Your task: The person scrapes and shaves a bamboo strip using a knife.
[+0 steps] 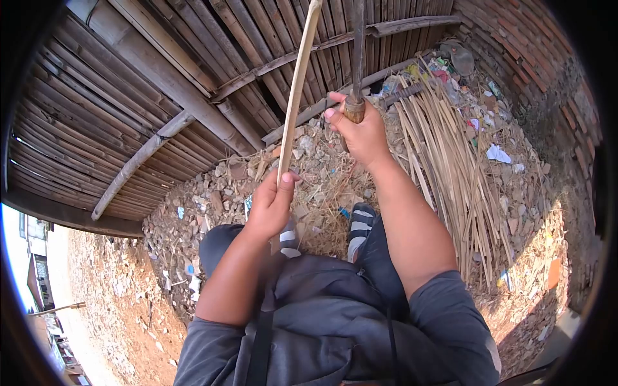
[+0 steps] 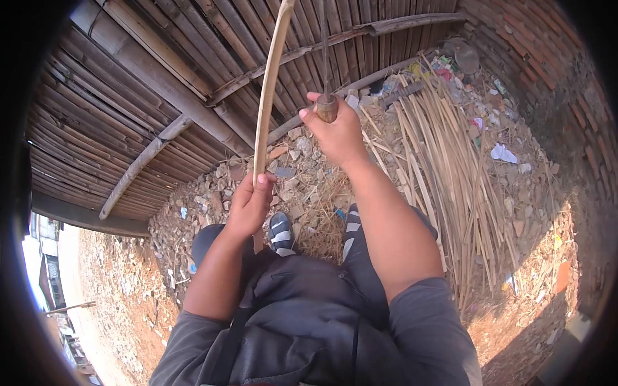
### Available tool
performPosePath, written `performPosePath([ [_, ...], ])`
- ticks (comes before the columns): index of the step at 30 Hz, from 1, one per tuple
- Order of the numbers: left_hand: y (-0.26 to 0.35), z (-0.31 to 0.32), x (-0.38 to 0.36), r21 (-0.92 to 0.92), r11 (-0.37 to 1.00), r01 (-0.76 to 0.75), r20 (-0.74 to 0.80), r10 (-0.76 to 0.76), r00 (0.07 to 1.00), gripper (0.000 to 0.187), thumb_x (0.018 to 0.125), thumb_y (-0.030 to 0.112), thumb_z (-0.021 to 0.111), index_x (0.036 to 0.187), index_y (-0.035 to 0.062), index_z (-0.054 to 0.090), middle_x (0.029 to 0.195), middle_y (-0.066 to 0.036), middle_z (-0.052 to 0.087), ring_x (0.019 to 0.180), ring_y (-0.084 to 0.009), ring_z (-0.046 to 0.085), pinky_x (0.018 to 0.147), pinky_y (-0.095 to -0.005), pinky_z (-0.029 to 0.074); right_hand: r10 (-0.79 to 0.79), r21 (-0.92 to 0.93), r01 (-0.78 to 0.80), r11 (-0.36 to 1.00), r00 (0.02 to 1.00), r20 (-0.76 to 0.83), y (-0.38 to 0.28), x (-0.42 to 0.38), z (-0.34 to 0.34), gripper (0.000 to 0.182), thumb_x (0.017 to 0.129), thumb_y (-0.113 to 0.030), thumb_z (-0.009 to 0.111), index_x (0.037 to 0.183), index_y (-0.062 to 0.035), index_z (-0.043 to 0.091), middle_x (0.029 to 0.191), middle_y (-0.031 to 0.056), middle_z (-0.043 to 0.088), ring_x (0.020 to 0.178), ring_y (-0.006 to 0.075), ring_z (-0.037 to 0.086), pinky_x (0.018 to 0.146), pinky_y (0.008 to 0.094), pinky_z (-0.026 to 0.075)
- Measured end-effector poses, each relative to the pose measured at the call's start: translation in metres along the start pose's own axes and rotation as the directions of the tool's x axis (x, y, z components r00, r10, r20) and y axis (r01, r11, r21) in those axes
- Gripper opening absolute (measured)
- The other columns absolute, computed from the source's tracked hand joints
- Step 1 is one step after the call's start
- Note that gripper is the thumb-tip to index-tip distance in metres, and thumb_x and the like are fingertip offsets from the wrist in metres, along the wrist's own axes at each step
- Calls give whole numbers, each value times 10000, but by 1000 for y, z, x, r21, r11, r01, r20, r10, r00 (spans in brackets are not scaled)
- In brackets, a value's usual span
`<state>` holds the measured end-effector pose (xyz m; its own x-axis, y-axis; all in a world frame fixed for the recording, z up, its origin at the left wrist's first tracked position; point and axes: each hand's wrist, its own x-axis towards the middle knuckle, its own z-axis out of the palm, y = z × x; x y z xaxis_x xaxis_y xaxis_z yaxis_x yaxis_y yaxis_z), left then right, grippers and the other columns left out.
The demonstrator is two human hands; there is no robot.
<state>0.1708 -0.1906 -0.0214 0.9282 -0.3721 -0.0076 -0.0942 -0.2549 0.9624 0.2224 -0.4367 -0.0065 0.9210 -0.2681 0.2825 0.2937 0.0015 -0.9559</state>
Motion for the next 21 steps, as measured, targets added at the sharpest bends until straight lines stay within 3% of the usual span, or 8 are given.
performPosePath([
  [2, 9, -18, -10, -41, 998, 37, -19, -38, 999, 399, 1117, 426, 446, 1130, 61, 606, 698, 53, 480, 588, -42, 442, 519, -234, 375, -61, -190, 49, 980, 996, -58, -8, 0, -3, 399, 892, -258, 808, 1153, 14, 678, 990, 90, 736, 884, 128, 688, 786, 322, 549],
  [5, 33, -52, -40, 64, 987, 149, -40, -147, 988, 378, 1121, 357, 470, 1074, 14, 622, 715, 32, 516, 637, -49, 458, 573, -245, 389, 219, -243, -183, 952, 967, 129, -27, -5, -4, 483, 884, -287, 802, 1226, 25, 665, 946, 134, 741, 899, 205, 714, 807, 359, 555],
  [8, 26, -97, -80, 280, 928, 246, -66, -237, 969, 377, 1109, 370, 494, 1076, 18, 626, 699, 4, 531, 643, -100, 501, 589, -300, 430, -75, -415, 150, 897, 979, 192, -20, -21, 14, 457, 874, -284, 793, 1210, -2, 667, 919, 170, 740, 895, 303, 730, 807, 390, 559],
  [9, 24, -109, -97, 360, 897, 257, -86, -243, 966, 378, 1104, 373, 504, 1074, 17, 626, 692, -18, 545, 640, -127, 519, 596, -321, 442, 12, -457, 135, 879, 952, 306, -40, -27, 18, 445, 857, -295, 781, 1207, -44, 670, 940, 196, 737, 921, 373, 721, 810, 442, 564],
  [13, 23, -124, -163, 583, 722, 373, -169, -342, 925, 363, 1089, 355, 519, 1056, 12, 631, 700, -161, 619, 642, -313, 620, 629, -427, 482, 148, -596, 339, 728, 771, 620, -24, -47, 50, 412, 808, -262, 757, 1183, -100, 698, 970, 190, 736, 951, 394, 705, 828, 517, 556],
  [17, 21, -114, -215, 628, 654, 422, -236, -356, 904, 290, 1075, 283, 532, 1049, 7, 618, 750, -269, 647, 731, -487, 655, 638, -517, 493, 190, -557, 432, 709, 644, 741, 0, -74, 80, 396, 803, -321, 797, 1123, -109, 701, 879, 190, 727, 889, 419, 702, 779, 527, 556],
  [20, 5, -105, -244, 645, 656, 392, -254, -299, 920, 269, 1056, 264, 572, 1048, -3, 607, 742, -264, 649, 714, -486, 655, 622, -523, 488, 218, -564, 441, 698, 619, 754, 12, -78, 87, 382, 804, -312, 796, 1115, -109, 707, 886, 194, 728, 894, 417, 705, 790, 524, 558],
  [21, 4, -100, -248, 638, 649, 414, -283, -303, 910, 256, 1046, 246, 586, 1033, -9, 601, 736, -261, 650, 696, -492, 650, 608, -526, 483, 315, -620, 399, 676, 603, 732, 19, -74, 88, 353, 804, -295, 792, 1097, -113, 717, 900, 202, 726, 903, 411, 708, 798, 524, 559],
])
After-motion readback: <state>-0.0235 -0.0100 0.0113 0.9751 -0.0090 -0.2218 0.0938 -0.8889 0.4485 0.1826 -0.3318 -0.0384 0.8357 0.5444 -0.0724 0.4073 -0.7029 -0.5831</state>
